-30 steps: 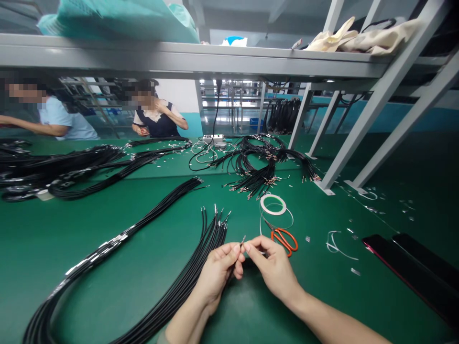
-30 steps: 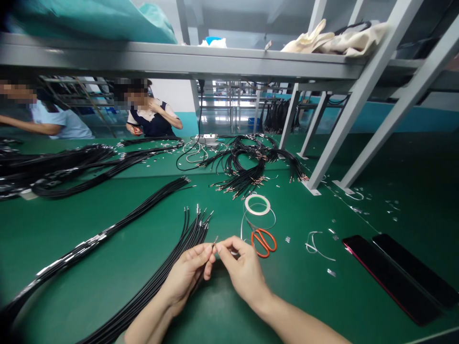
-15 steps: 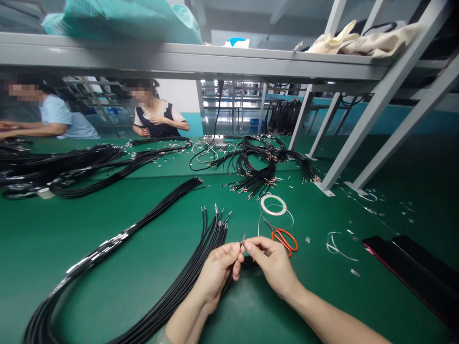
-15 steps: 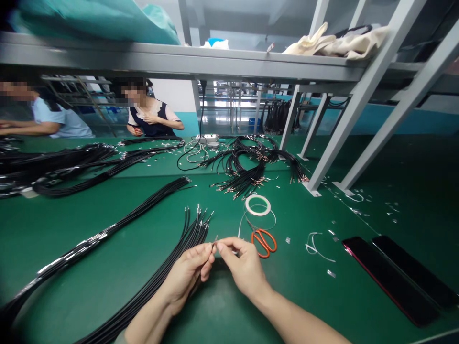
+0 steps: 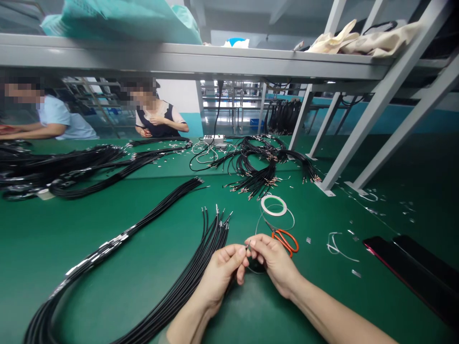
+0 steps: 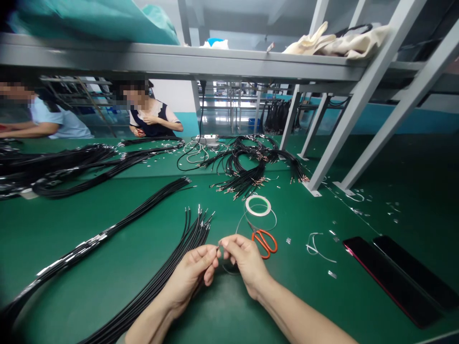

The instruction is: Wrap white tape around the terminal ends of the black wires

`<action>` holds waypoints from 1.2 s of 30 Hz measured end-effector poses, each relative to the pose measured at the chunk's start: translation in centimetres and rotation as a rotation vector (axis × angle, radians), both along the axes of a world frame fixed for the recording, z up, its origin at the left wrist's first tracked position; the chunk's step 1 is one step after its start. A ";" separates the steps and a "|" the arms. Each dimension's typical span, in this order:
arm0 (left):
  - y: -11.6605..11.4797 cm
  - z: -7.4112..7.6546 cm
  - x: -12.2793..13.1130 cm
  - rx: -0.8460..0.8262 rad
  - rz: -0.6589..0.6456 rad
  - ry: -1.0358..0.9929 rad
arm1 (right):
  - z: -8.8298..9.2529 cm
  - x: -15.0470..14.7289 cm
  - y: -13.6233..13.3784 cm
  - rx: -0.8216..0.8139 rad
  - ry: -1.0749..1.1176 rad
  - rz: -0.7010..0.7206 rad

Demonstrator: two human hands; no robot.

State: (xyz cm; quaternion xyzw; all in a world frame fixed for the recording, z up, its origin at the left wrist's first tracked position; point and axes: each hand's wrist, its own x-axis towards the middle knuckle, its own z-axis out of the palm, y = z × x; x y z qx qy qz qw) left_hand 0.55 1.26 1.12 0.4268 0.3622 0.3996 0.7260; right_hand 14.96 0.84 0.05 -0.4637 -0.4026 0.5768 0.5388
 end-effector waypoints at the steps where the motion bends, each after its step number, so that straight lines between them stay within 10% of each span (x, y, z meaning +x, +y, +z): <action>1: 0.0 0.1 0.0 0.044 0.026 0.052 | -0.1 0.0 0.1 0.004 0.011 -0.017; 36: 0.7 -1.2 0.2 0.087 0.233 0.286 | -0.4 -0.5 -0.6 -0.002 0.000 -0.123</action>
